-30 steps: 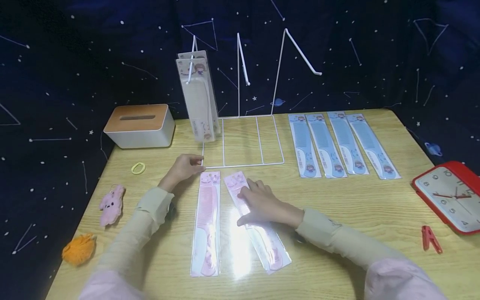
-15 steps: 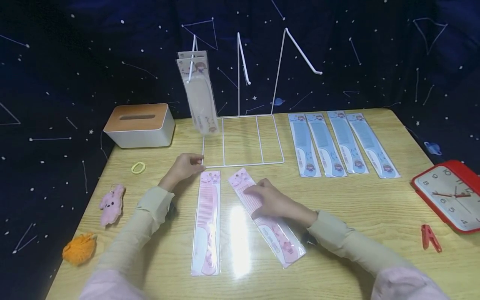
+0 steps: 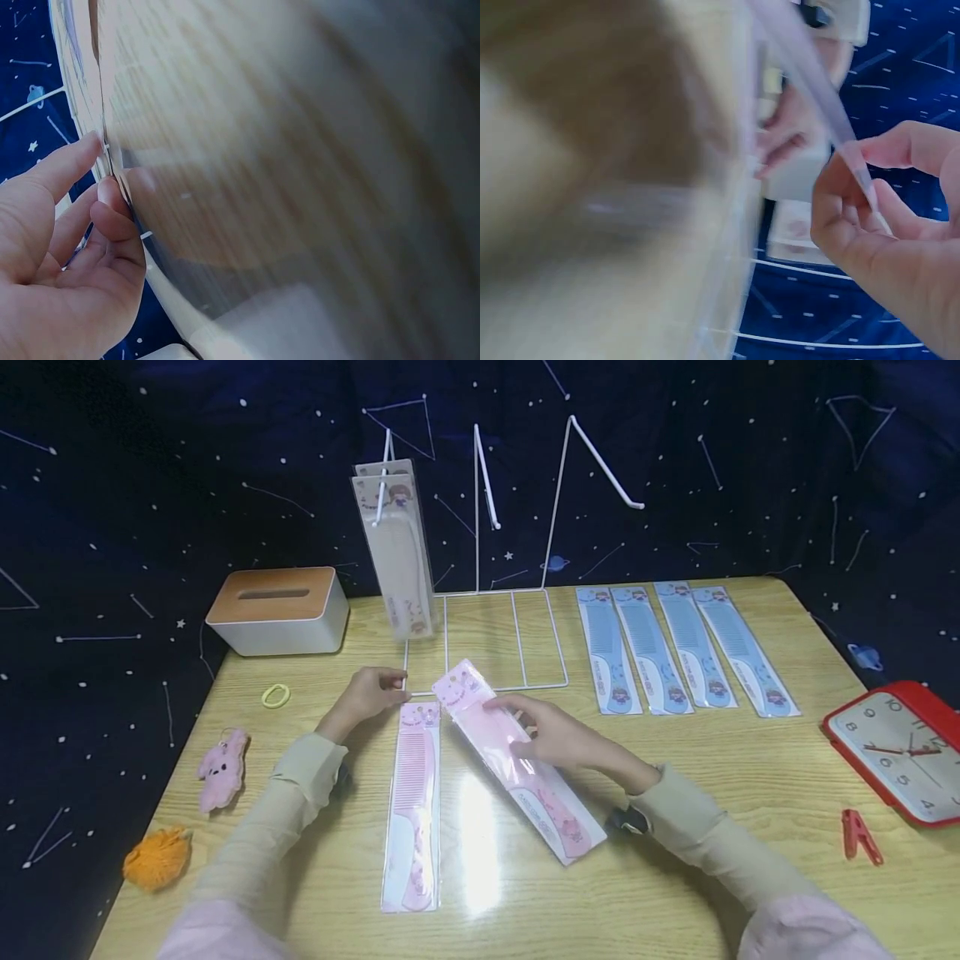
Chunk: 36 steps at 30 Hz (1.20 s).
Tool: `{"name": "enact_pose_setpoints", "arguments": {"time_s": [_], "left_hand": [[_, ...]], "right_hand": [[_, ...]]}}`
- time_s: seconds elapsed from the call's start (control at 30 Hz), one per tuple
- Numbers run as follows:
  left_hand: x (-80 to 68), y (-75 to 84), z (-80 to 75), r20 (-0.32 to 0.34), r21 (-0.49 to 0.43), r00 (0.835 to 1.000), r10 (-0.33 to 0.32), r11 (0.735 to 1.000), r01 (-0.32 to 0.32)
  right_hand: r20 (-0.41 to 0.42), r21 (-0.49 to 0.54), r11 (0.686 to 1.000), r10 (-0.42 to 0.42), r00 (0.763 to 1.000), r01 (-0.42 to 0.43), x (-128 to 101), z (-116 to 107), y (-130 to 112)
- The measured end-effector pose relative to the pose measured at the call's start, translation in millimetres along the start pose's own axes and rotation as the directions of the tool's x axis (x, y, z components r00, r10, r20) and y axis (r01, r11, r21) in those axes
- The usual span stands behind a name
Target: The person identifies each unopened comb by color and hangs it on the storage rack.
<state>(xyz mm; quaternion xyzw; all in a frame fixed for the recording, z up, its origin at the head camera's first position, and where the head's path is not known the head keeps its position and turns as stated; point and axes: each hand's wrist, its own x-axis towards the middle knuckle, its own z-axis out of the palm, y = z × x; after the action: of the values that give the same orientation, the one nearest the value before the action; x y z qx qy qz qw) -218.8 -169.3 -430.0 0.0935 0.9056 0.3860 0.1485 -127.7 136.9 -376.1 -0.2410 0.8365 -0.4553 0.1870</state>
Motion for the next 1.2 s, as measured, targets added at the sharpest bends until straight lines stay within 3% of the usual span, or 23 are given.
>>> {"name": "enact_pose_setpoints", "arguments": {"time_s": [0.13,0.3,0.53,0.63,0.97,1.2], "left_hand": [[0.4,-0.2,0.1,-0.005,-0.001,1.0,0.004,1.0,-0.004],[0.8,-1.2,1.5,-0.007,-0.005,1.0,0.002,1.0,-0.002],[1.6,-1.7,1.7,0.001,-0.007,1.0,0.0,1.0,0.0],[2.0,-2.3,1.4,-0.003,-0.009,1.0,0.001,1.0,-0.001],[2.7,-4.4,1.7,-0.007,-0.017,1.0,0.001,1.0,-0.001],[2.6,-3.6,1.1,-0.012,-0.001,1.0,0.006,1.0,-0.006]], "right_hand": [[-0.092,0.1,0.992,-0.073,0.993,0.082,6.9,-14.6,-21.4],[-0.237,0.248,0.949,-0.133,0.962,0.193,9.2,-32.7,-44.2],[-0.459,0.216,0.907,-0.231,0.858,0.36,1.2,-48.7,-61.1],[-0.493,0.211,0.898,-0.243,0.836,0.386,1.9,-53.8,-62.2],[-0.482,0.221,0.908,-0.215,0.849,0.356,21.0,-59.3,-57.6],[-0.461,0.197,0.928,-0.197,0.865,0.316,54.4,-74.9,-48.9]]}}
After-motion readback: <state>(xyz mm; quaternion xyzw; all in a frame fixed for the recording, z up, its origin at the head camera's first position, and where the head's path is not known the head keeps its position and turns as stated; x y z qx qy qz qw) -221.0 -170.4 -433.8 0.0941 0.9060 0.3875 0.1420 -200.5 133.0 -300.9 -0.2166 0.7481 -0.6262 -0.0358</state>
